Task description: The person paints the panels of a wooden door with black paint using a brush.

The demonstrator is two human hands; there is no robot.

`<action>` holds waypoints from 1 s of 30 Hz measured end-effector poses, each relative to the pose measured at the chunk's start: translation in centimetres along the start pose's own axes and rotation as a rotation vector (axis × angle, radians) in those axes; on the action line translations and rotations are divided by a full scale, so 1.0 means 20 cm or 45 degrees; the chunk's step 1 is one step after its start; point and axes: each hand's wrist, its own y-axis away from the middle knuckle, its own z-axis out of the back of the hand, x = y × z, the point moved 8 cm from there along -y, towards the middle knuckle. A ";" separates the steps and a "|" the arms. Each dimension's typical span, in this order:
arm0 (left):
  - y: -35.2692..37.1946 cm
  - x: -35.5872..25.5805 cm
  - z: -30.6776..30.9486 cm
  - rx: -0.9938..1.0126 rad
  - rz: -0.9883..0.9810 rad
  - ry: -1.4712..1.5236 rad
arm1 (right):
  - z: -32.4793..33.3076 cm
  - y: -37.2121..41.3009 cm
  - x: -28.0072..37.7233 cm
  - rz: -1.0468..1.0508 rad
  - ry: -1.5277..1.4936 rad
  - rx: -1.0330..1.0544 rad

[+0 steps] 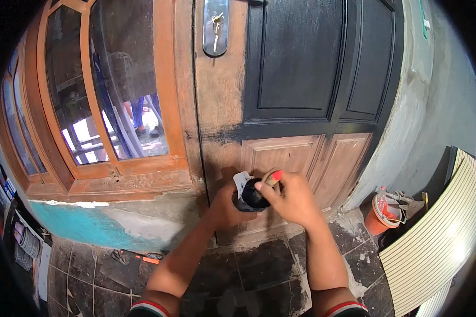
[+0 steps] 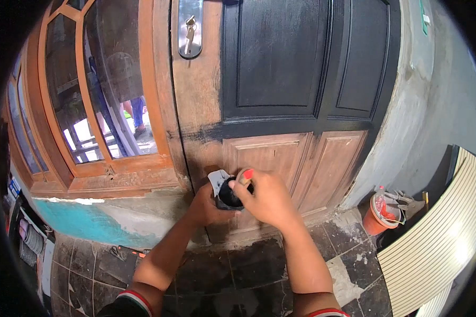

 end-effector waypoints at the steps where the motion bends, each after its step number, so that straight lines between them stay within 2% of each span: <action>1: 0.00 0.01 0.01 -0.007 0.013 -0.013 | -0.03 0.00 -0.01 0.022 0.015 0.019; 4: 0.00 -0.06 0.03 0.020 -0.047 -0.014 | -0.09 -0.03 0.02 0.141 0.033 0.016; 7: 0.02 -0.03 0.07 -0.035 0.039 -0.107 | -0.03 -0.03 0.04 -0.007 -0.059 0.000; 10: 0.03 -0.05 0.10 -0.023 0.039 -0.120 | -0.12 -0.03 0.00 -0.019 -0.018 -0.043; 13: 0.04 -0.08 0.11 -0.026 0.066 -0.096 | -0.18 -0.05 0.03 0.204 0.072 -0.050; 17: 0.04 -0.06 0.13 -0.047 0.056 -0.143 | -0.10 -0.06 0.06 0.034 -0.124 -0.055; 21: 0.04 -0.06 0.13 -0.046 0.022 -0.143 | -0.22 -0.07 0.04 0.171 0.014 0.022; 24: 0.04 -0.03 0.14 -0.051 0.029 -0.116 | -0.11 -0.06 0.05 0.072 -0.180 -0.118; 27: 0.05 -0.01 0.15 -0.053 0.063 -0.080 | 0.00 -0.04 0.07 0.120 -0.157 -0.372; 30: 0.06 0.01 0.17 -0.075 0.050 -0.128 | -0.08 -0.05 0.04 0.149 -0.124 -0.296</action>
